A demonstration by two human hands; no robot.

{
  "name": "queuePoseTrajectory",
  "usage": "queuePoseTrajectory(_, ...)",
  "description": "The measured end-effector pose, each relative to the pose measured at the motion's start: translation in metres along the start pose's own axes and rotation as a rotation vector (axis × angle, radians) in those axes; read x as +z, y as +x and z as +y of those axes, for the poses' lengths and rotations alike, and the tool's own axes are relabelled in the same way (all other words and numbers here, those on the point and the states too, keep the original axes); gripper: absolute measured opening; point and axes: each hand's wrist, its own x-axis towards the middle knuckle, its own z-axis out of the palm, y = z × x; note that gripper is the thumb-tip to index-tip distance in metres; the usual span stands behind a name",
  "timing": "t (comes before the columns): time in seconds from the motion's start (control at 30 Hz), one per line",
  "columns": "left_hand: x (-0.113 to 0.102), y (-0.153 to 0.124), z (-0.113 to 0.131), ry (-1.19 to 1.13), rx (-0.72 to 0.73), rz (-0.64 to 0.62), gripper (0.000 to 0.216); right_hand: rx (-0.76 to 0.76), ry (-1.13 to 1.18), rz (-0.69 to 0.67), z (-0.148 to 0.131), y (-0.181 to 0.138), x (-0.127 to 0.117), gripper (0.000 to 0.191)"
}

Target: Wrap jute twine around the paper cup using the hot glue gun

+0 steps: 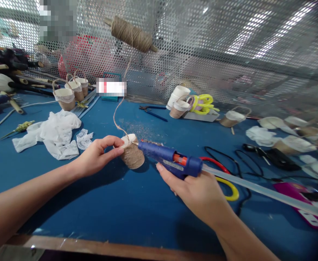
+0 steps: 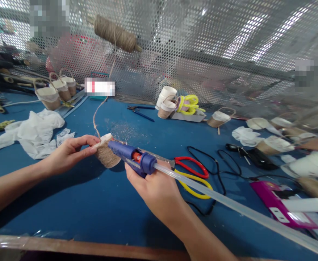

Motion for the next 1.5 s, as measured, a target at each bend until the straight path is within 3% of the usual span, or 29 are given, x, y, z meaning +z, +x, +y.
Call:
queuePoseTrajectory(0.1,0.0,0.0,-0.001,-0.012,-0.01,0.001,0.017,0.026,0.053,-0.073,-0.002,0.004,-0.006,0.02)
queuePoseTrajectory(0.2,0.0,0.0,-0.001,-0.034,-0.015,0.008,0.017,0.27,0.209,-0.136,-0.007,0.008,-0.007,0.018)
queuePoseTrajectory(0.33,0.003,0.0,0.004,-0.069,-0.042,0.011,0.018,0.545,0.484,-0.219,-0.005,0.01,-0.003,0.029)
queuePoseTrajectory(0.47,0.001,0.008,0.005,-0.122,-0.193,-0.02,0.027,0.757,0.922,-0.136,0.019,0.023,0.001,0.025)
queuePoseTrajectory(0.57,-0.009,0.023,0.005,-0.049,-0.254,-0.097,0.028,0.894,1.018,-0.017,0.038,0.039,0.003,0.029)
queuePoseTrajectory(0.73,-0.021,0.04,0.007,0.026,-0.234,-0.124,0.027,0.92,1.07,-0.01,0.04,0.05,0.013,0.034)
queuePoseTrajectory(0.93,-0.017,0.027,0.007,0.119,-0.225,-0.178,0.031,0.902,1.12,-0.097,0.023,0.05,0.013,0.033)
queuePoseTrajectory(1.07,-0.035,0.03,0.008,0.281,-0.18,-0.222,0.031,0.892,1.137,-0.121,0.022,0.051,0.008,0.033)
queuePoseTrajectory(1.17,-0.062,0.062,0.004,0.455,-0.139,-0.113,0.024,0.904,1.155,-0.055,0.027,0.047,0.014,0.033)
queuePoseTrajectory(1.3,-0.088,0.137,-0.019,0.674,-0.123,0.17,0.042,0.917,1.153,-0.018,0.036,0.035,0.024,0.032)
queuePoseTrajectory(1.4,-0.092,0.189,-0.047,0.763,-0.091,0.229,0.059,0.934,1.111,-0.012,0.039,0.029,0.022,0.034)
queuePoseTrajectory(1.5,-0.089,0.22,-0.071,0.824,-0.052,0.23,0.066,0.965,1.065,-0.012,0.042,0.027,0.019,0.037)
